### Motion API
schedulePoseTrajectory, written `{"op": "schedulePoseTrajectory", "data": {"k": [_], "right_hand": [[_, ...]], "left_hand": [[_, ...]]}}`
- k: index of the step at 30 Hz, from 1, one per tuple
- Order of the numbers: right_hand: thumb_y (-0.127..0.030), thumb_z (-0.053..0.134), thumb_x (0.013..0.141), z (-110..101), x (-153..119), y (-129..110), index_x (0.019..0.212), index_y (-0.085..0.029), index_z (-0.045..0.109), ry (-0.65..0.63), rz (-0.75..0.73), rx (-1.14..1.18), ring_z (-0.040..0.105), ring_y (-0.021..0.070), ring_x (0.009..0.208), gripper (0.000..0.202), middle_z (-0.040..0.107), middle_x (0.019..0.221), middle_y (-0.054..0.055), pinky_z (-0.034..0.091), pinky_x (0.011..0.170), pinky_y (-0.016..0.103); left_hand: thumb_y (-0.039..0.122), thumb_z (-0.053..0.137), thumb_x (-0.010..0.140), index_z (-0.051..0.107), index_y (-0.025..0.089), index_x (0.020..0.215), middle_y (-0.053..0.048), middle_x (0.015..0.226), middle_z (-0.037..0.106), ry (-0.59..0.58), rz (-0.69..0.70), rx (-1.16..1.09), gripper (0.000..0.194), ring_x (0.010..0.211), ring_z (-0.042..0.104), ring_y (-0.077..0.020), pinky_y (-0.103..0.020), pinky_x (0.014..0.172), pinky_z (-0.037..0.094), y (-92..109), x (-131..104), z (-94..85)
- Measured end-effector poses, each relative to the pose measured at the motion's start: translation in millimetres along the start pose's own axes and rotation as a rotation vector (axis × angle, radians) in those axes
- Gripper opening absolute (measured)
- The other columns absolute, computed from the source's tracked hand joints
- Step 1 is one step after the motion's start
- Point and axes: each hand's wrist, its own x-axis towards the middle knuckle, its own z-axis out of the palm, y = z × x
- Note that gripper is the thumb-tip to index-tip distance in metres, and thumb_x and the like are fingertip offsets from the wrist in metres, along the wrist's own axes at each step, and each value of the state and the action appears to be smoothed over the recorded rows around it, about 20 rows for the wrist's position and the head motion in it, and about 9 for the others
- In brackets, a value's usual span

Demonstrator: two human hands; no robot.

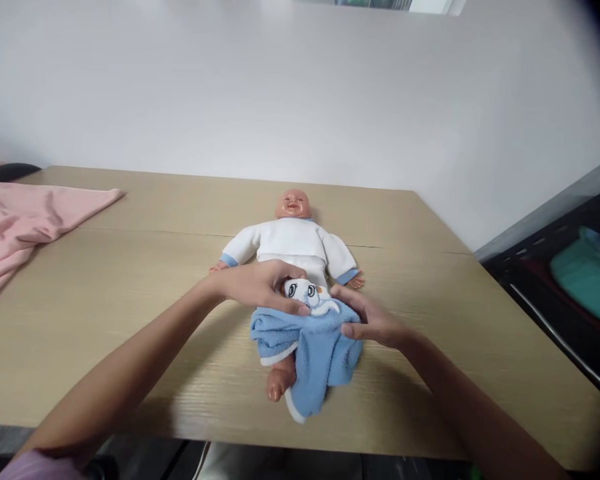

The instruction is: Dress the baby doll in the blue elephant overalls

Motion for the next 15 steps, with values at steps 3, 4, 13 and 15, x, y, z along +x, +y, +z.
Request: {"op": "schedulePoseTrajectory", "data": {"k": [3, 4, 13, 15], "right_hand": [[-0.069, 0.079, 0.094, -10, -7, 3, 0.136, -0.019, 0.07, -0.116, 0.055, 0.026, 0.066, 0.0278, 0.117, 0.065, 0.072, 0.131, 0.009, 0.053, 0.103, 0.038], [-0.069, 0.079, 0.094, -11, -8, 3, 0.134, -0.019, 0.071, -0.118, 0.059, 0.059, 0.067, 0.0268, 0.114, 0.065, 0.073, 0.129, 0.008, 0.053, 0.102, 0.037], [-0.046, 0.099, 0.077, 8, -8, -15, 0.1, -0.028, 0.053, 0.165, -0.123, 0.27, 0.048, 0.0145, 0.073, 0.053, 0.052, 0.091, -0.004, 0.043, 0.063, 0.023], [-0.047, 0.101, 0.075, 11, -6, -17, 0.098, -0.029, 0.052, 0.227, -0.156, 0.256, 0.046, 0.0148, 0.073, 0.057, 0.05, 0.092, -0.004, 0.043, 0.063, 0.024]], "left_hand": [[0.053, 0.082, 0.094, 0.066, 0.02, 0.111, -0.002, 0.1, 0.065, -0.061, 0.092, -0.228, 0.04, 0.088, 0.061, -0.0182, -0.029, 0.073, 0.048, -1, 11, 2.1], [0.05, 0.082, 0.094, 0.064, 0.021, 0.112, -0.002, 0.103, 0.065, -0.064, 0.129, -0.287, 0.039, 0.09, 0.061, -0.0181, -0.029, 0.074, 0.049, -1, 14, 4.7], [0.051, 0.091, 0.087, 0.07, 0.023, 0.122, -0.002, 0.111, 0.071, -0.137, 0.129, -0.387, 0.049, 0.102, 0.069, -0.0222, -0.031, 0.087, 0.056, -16, 37, 22.5], [0.054, 0.089, 0.089, 0.073, 0.022, 0.111, -0.002, 0.106, 0.075, -0.227, 0.144, -0.381, 0.042, 0.099, 0.071, -0.0231, -0.032, 0.085, 0.056, -20, 38, 23.5]]}}
